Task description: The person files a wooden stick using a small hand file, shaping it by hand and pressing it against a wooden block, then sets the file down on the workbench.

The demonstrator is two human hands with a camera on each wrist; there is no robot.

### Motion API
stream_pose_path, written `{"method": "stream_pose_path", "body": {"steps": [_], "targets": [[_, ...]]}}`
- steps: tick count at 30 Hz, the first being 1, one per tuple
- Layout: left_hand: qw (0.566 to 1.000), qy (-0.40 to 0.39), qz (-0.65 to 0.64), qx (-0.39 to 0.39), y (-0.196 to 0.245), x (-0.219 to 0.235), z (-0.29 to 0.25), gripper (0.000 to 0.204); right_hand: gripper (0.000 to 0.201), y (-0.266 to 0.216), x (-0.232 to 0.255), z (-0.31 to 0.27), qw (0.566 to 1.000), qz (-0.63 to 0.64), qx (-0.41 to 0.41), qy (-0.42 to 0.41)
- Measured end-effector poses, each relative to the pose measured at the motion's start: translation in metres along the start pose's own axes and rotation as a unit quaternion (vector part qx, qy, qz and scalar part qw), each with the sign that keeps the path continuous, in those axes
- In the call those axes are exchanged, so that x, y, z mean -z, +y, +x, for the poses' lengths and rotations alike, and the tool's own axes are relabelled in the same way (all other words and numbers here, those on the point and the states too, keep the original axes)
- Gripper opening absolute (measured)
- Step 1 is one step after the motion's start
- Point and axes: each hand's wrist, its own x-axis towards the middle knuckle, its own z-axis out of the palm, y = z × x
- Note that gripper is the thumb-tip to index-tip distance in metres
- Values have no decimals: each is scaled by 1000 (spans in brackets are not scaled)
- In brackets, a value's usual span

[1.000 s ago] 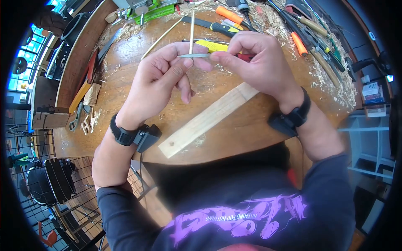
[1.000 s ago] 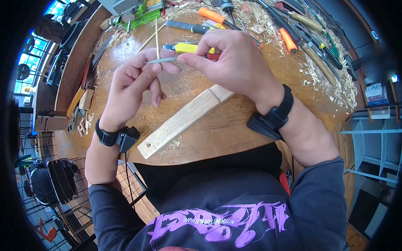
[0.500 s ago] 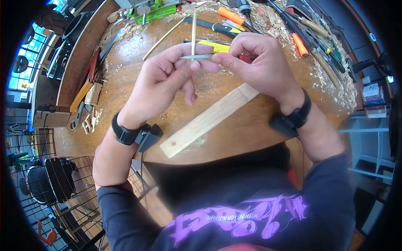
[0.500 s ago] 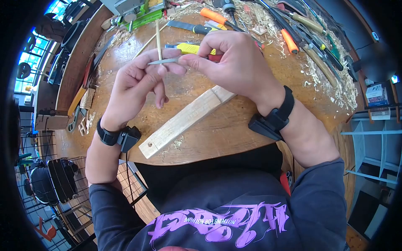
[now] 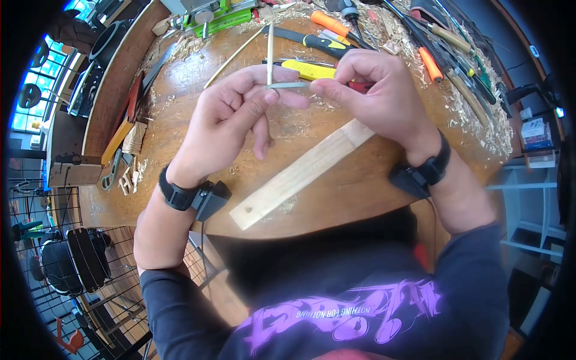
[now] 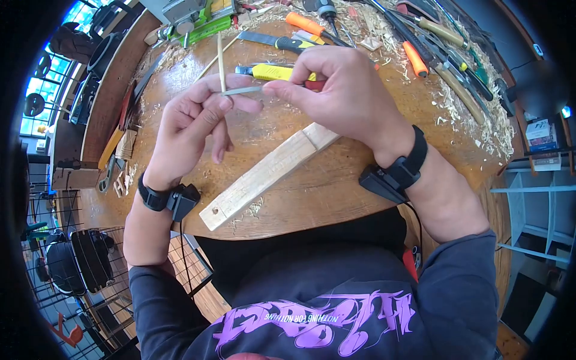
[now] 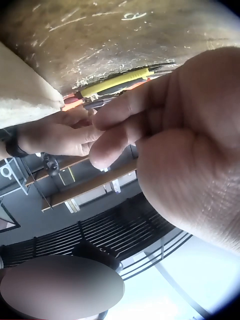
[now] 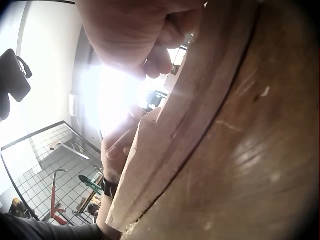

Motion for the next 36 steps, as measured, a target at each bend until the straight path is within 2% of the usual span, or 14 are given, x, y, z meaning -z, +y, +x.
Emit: {"method": "stream_pose_path", "body": {"steps": [3, 5, 9, 12, 18, 21, 23, 30, 36], "targets": [[999, -1, -32, 5, 1, -3, 0, 40, 31, 0, -1, -3, 1000, 6, -20, 7], [1000, -14, -21, 3, 2, -9, 1, 41, 30, 3, -7, 1, 999, 26, 32, 16], [1000, -24, -13, 8, 2, -2, -1, 42, 30, 5, -2, -1, 1000, 20, 8, 7], [999, -32, -3, -8, 2, -7, 1, 43, 30, 2, -8, 0, 997, 43, 54, 32], [998, -40, -48, 13, 1, 1, -3, 43, 30, 8, -6, -3, 999, 37, 19, 5], [998, -57, -33, -1, 3, -4, 0, 44, 29, 0, -7, -2, 998, 52, 44, -3], [998, -56, -15, 13, 4, -4, -1, 46, 28, -3, -4, -3, 999, 39, 10, -12], [998, -52, -21, 12, 3, -3, 0, 47, 27, 0, -8, -4, 998, 60, 30, 8], [999, -43, -28, 8, 3, -2, -2, 47, 27, 2, -2, -4, 1000, 28, 1, 1]]}}
